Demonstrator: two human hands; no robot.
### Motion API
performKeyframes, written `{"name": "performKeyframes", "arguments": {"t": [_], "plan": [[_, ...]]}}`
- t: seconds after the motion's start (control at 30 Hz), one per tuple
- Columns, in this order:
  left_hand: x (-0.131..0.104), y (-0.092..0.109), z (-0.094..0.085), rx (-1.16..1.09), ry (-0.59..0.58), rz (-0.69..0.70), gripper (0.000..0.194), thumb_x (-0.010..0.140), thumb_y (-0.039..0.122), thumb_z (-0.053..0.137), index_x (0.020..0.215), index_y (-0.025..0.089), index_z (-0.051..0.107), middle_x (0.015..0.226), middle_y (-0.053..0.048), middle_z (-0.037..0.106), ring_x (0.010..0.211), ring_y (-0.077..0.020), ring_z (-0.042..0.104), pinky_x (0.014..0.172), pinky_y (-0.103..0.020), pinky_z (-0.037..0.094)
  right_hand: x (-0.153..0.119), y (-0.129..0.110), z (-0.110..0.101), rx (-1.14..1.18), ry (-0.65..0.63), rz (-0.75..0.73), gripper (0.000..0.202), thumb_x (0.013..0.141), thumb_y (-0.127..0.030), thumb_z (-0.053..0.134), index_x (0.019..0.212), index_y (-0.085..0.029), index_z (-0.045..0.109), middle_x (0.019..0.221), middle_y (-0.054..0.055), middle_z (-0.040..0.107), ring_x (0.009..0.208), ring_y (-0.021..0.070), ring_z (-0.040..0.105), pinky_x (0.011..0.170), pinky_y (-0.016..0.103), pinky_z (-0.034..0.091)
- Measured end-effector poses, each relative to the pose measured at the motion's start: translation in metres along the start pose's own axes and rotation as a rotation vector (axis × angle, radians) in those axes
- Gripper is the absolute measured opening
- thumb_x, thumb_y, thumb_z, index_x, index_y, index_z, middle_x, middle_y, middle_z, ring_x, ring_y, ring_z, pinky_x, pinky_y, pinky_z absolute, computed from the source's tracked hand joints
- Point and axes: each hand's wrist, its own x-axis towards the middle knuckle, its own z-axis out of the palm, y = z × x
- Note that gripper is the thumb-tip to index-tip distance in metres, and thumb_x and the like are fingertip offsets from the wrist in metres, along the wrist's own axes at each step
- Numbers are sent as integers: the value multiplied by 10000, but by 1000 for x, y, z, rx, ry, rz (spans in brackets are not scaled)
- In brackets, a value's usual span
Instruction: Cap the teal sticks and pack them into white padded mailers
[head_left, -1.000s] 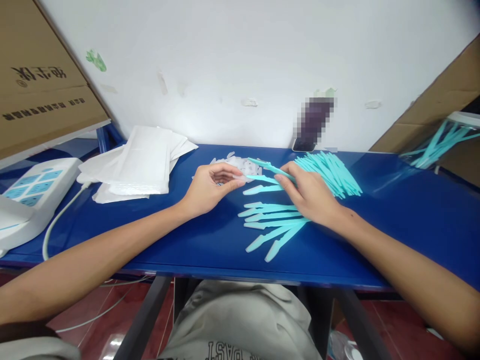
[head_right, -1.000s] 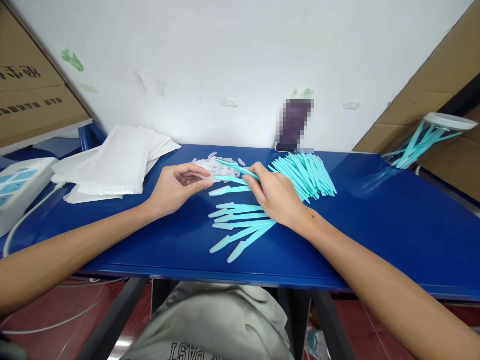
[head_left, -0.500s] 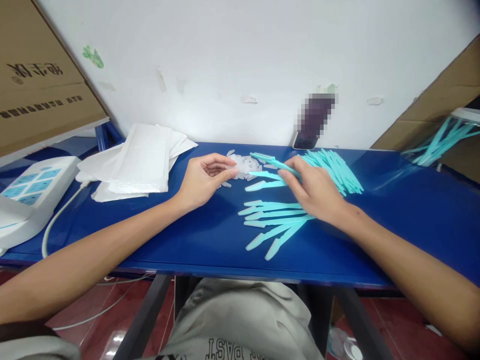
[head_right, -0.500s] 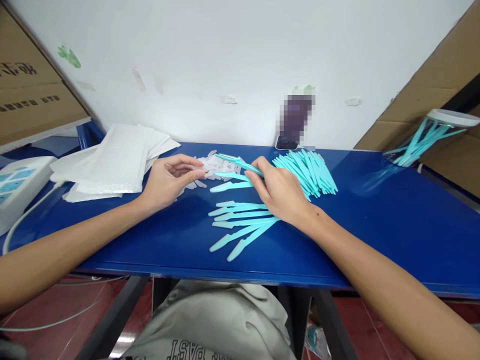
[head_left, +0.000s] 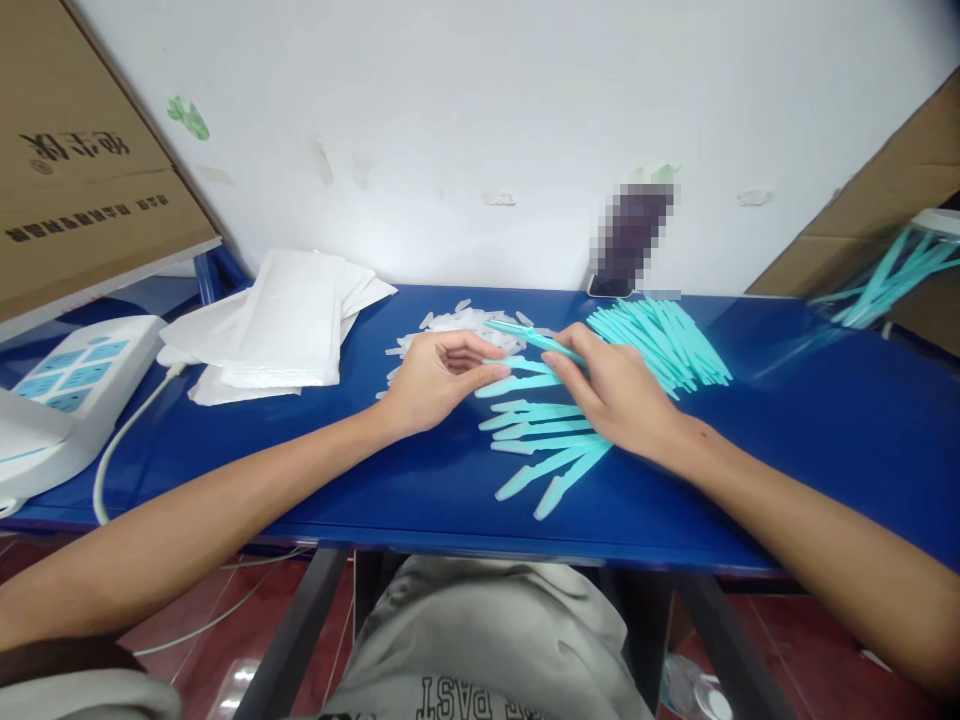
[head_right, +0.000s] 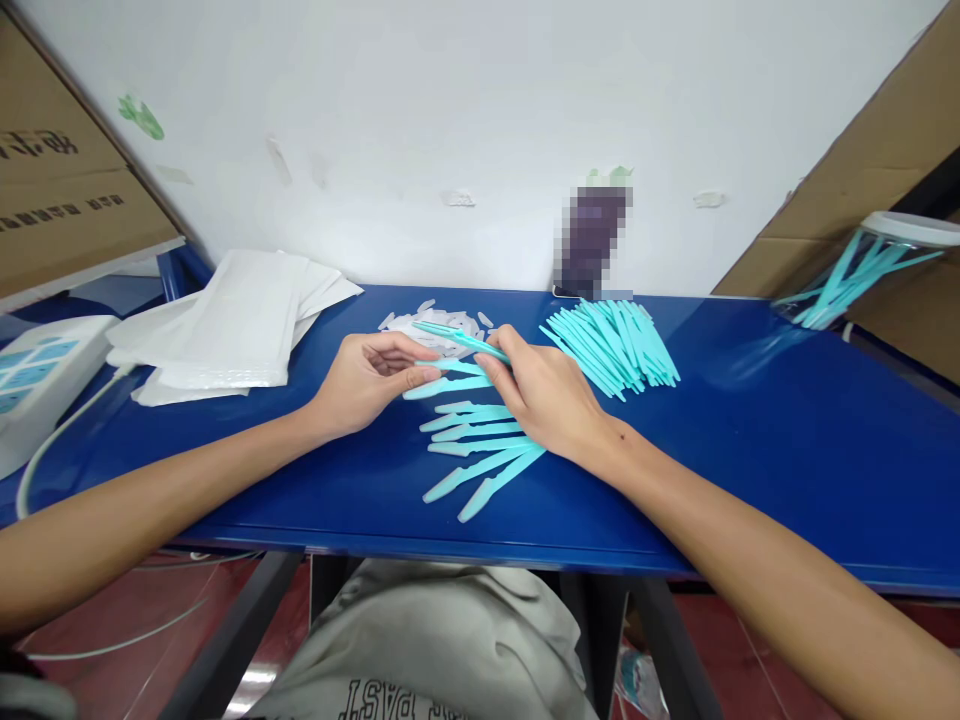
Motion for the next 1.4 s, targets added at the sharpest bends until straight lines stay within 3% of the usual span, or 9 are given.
{"name": "performKeyframes", "arguments": {"t": [0.13, 0.23, 0.33, 0.43, 0.6, 0.97, 1.17, 1.27, 1.4], "plan": [[-1, 2, 3, -32, -40, -5, 336, 774, 404, 844, 977, 153, 751, 950, -81, 782, 869, -199, 748, 747, -271, 596, -1, -3, 3, 43, 23, -2, 264, 1050, -436, 357, 988, -224, 502, 683, -2, 567, 590, 188, 527, 592, 305, 307], [-2, 3, -5, 71, -77, 29, 382, 931, 456, 664, 1174, 163, 687, 960, -83, 771, 835, -183, 731, 660, -250, 554, 0, 0, 1, 35, 56, 5, 309, 1049, -440, 346, 839, -233, 437, 679, 1, 529, 588, 175, 476, 592, 309, 289], [0, 1, -20, 494, -70, 211, 354, 1008, 420, 501, 1176, 165, 679, 1005, -86, 755, 852, -191, 690, 746, -311, 535, 2, 5, -1, 15, 68, 35, 374, 1043, -452, 342, 739, -237, 383, 663, 11, 518, 581, 172, 450, 592, 316, 268], [6, -4, -36, 1025, -178, 374, 336, 990, 383, 505, 1107, 158, 725, 1150, -124, 697, 1027, -273, 617, 915, -429, 481, 4, 8, -2, 20, 23, 87, 386, 1040, -461, 340, 766, -228, 478, 651, 15, 547, 590, 183, 492, 595, 316, 264], [11, -10, -44, 1304, -342, 326, 340, 1010, 386, 500, 1168, 219, 752, 1239, -128, 628, 1092, -322, 532, 874, -453, 435, 4, 10, -1, 1, -5, 120, 292, 1034, -458, 371, 995, -235, 554, 591, -23, 515, 546, 193, 479, 581, 304, 269], [10, 0, -51, 1299, -399, 356, 230, 996, 280, 556, 999, 213, 776, 1134, -101, 666, 1056, -285, 531, 856, -409, 366, 4, 10, 0, 12, -86, 118, 303, 1041, -461, 352, 880, -241, 484, 605, -13, 525, 579, 194, 500, 576, 307, 269], [9, 0, -47, 1207, -318, 380, 217, 1022, 292, 498, 1038, 170, 677, 1125, -112, 687, 1094, -297, 543, 869, -409, 377, 3, 10, 1, 15, -122, 79, 311, 1044, -462, 353, 904, -235, 513, 586, -22, 513, 547, 182, 481, 582, 305, 284], [9, 4, -40, 974, -208, 341, 201, 1021, 332, 507, 1062, 172, 622, 1027, -83, 716, 1010, -251, 617, 879, -388, 406, 2, 11, 2, 16, -85, 56, 299, 1042, -468, 363, 924, -238, 514, 597, -23, 527, 548, 182, 490, 582, 301, 288], [8, 9, -28, 416, -89, 50, 248, 957, 421, 617, 995, 176, 627, 777, -21, 715, 720, -159, 653, 704, -282, 458, 2, 12, 2, 21, -9, 49, 268, 1024, -467, 409, 927, -239, 512, 585, -29, 525, 519, 174, 478, 569, 297, 283]]}}
